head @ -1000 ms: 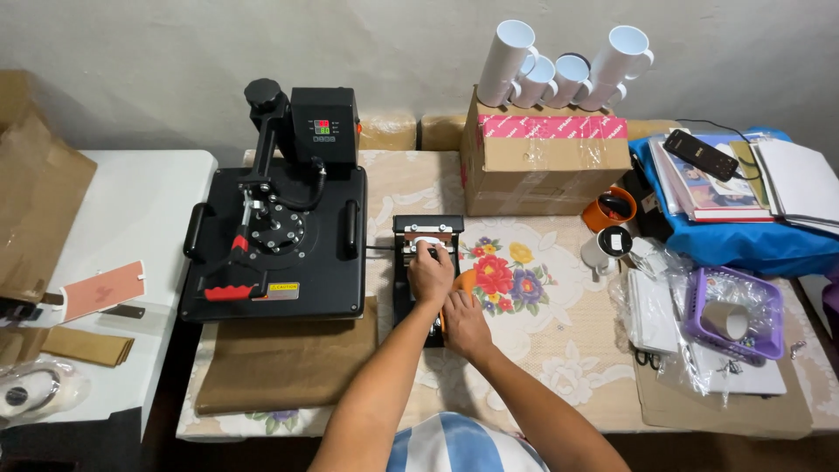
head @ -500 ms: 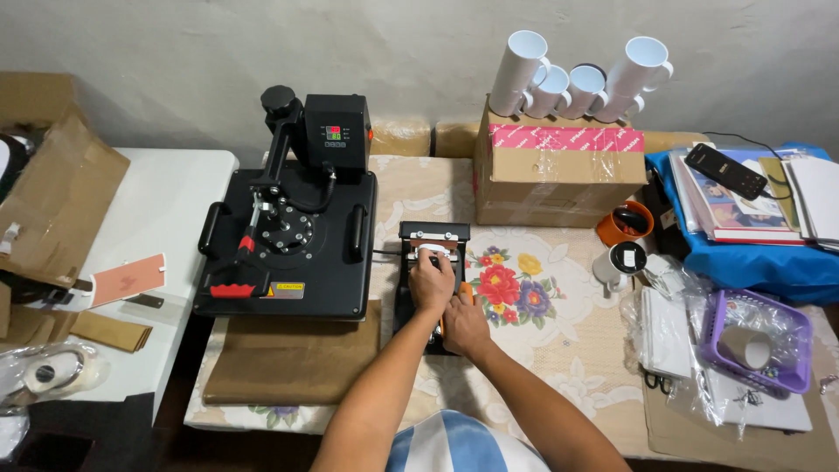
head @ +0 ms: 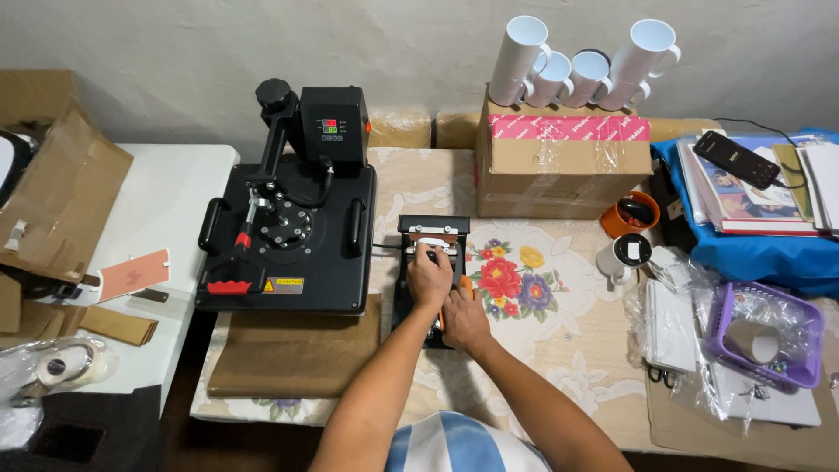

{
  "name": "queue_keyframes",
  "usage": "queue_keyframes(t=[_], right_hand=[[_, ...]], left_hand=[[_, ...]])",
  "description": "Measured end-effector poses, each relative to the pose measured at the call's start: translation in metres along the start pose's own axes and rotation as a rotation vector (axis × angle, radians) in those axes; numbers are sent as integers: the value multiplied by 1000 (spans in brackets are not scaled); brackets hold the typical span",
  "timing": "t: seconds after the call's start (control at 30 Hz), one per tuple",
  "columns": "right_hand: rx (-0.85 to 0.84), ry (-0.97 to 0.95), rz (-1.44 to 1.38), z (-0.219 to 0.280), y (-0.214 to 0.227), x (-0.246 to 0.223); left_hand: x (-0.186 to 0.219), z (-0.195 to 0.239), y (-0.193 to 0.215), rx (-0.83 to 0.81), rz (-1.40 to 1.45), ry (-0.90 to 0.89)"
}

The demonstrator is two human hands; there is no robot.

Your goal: Preparing a ceramic mug by taping a design to it and then using a mug heat press to transfer the image.

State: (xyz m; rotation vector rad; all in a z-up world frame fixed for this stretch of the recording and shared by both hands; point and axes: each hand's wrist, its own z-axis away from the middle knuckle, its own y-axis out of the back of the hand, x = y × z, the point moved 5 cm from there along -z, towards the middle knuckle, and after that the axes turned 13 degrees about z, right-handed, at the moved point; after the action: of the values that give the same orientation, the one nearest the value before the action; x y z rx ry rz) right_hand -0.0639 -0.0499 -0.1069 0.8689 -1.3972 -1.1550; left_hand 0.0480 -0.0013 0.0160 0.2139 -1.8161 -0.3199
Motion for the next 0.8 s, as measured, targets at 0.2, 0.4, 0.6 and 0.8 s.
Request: queue_keyframes(t=[0.2, 0.4, 0.6, 0.8], right_hand=[[38, -10, -12, 0, -12, 0], [50, -11, -61, 4, -1, 2], [14, -6, -79, 3, -2, 4], [-29, -2, -82, 4, -3, 6]], left_hand=[[6, 1, 3, 2, 9, -3], [-4, -1, -2, 11, 2, -5], [-6, -2, -4, -7, -20, 14], [-5, -1, -3, -16, -11, 14]])
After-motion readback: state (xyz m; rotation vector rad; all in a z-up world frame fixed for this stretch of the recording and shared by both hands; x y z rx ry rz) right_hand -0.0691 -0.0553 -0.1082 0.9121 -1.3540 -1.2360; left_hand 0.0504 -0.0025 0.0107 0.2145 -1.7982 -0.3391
